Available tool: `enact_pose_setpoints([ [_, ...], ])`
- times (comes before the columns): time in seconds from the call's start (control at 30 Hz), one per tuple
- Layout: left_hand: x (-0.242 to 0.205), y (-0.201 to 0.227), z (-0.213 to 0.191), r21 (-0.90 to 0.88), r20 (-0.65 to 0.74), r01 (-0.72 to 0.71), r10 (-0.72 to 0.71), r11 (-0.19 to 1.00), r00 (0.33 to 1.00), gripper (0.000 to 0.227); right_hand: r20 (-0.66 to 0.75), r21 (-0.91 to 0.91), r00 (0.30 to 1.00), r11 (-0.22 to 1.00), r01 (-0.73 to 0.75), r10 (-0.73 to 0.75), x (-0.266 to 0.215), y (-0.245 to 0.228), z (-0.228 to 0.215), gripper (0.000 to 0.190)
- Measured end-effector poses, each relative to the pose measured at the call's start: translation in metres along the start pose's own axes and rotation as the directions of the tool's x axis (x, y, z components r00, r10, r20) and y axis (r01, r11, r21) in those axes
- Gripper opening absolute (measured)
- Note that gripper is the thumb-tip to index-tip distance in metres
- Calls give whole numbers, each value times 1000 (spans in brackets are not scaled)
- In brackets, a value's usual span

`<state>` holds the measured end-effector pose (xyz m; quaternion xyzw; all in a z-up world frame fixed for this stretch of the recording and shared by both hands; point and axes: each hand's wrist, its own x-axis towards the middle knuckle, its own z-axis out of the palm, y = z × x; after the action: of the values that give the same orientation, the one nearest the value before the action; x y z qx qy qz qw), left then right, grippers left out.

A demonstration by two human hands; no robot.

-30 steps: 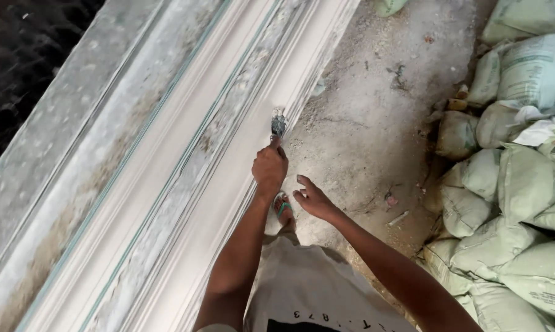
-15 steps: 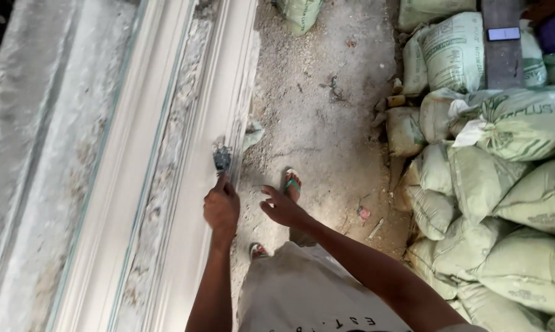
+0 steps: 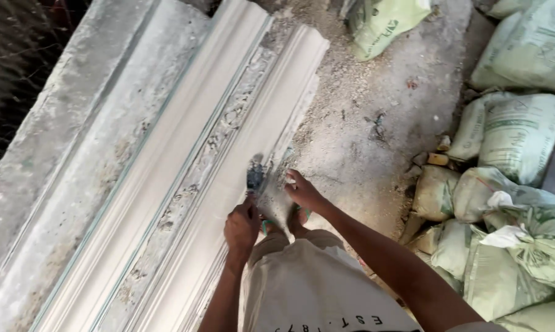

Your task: The person uses a scraper to remove paint or residue from a long, white, grooved molding piece. They repeatedly scrape along the length of the molding, moving back and forth to clear the surface.

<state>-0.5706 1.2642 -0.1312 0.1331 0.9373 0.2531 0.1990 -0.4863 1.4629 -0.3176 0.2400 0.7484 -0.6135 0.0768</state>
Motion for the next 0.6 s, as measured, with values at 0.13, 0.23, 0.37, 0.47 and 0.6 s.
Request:
enact_pose_setpoints([
  [0.13, 5, -14, 31, 21, -50, -13, 14, 1000, 999, 25, -47, 124, 998, 992, -25, 31, 21, -2, 13, 63],
  [0.23, 17, 9, 27, -30, -84, -32, 29, 999, 996, 26, -29, 179, 984, 970, -166, 174, 25, -15, 12, 61],
  [0.37, 29, 35, 30, -93, -64, -17, 11, 995, 998, 27, -3, 244, 971, 941, -232, 240, 35, 10, 4, 63],
  [0.47, 44, 42, 39, -87, -78, -45, 39, 995, 996, 28, -30, 204, 982, 963, -179, 188, 42, 16, -3, 61],
  [0.6, 70, 67, 62, -63, -76, -69, 64, 996, 995, 27, -95, -4, 923, 927, -375, 373, 42, -41, -36, 56],
])
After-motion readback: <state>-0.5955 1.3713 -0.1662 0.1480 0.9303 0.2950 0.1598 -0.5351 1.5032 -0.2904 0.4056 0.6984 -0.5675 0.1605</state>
